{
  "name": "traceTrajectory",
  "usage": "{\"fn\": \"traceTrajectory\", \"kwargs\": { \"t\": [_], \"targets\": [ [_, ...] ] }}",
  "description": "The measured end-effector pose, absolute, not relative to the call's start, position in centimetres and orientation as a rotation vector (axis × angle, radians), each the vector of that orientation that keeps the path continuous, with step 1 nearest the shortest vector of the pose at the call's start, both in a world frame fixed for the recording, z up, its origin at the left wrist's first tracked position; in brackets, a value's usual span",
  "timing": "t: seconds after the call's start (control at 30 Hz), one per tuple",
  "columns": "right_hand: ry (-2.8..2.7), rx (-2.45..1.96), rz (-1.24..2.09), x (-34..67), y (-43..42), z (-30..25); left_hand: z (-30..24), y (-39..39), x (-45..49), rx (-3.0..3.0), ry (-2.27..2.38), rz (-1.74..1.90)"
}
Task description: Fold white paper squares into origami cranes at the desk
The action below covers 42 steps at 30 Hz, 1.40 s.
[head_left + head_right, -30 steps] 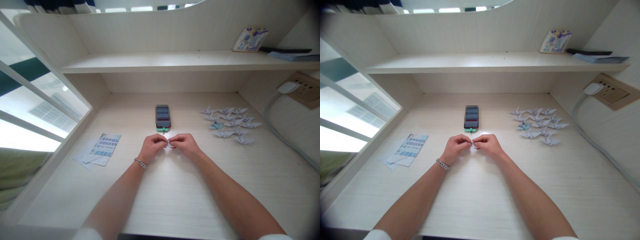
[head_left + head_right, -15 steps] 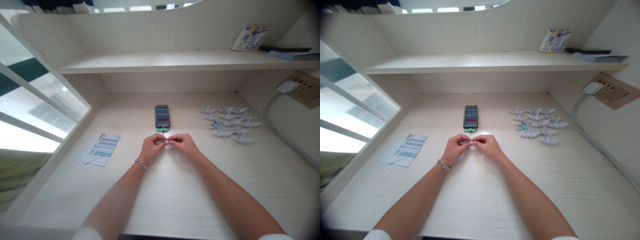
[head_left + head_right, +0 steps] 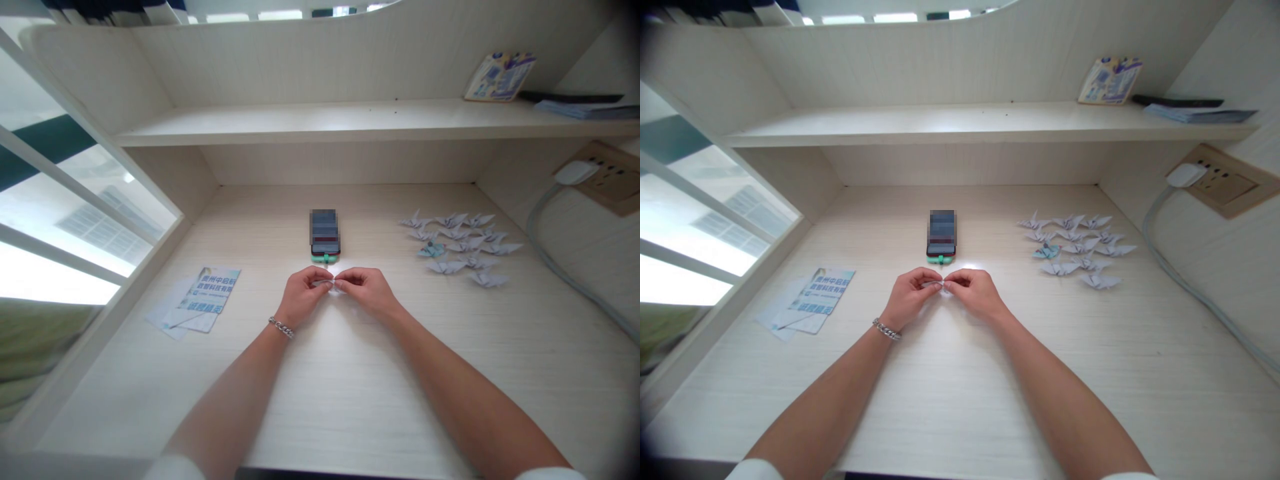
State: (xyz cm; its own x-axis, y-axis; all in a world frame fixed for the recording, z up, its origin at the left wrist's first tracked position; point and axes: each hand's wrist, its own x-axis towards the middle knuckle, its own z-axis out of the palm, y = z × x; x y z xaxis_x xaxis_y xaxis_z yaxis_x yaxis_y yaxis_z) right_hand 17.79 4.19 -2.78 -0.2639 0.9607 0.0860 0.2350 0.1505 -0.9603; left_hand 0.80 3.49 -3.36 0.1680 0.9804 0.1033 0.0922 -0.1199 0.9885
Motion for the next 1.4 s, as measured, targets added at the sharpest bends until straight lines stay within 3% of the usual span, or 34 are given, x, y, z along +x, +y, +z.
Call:
{"fn": "traceTrajectory", "kwargs": {
  "t": [1.4],
  "targets": [
    [-1.758, -1.152, 1.067, 17.90, 4.05, -2.74, -3.30, 3.40, 0.92, 1.392, 1.110, 1.112]
  ]
}}
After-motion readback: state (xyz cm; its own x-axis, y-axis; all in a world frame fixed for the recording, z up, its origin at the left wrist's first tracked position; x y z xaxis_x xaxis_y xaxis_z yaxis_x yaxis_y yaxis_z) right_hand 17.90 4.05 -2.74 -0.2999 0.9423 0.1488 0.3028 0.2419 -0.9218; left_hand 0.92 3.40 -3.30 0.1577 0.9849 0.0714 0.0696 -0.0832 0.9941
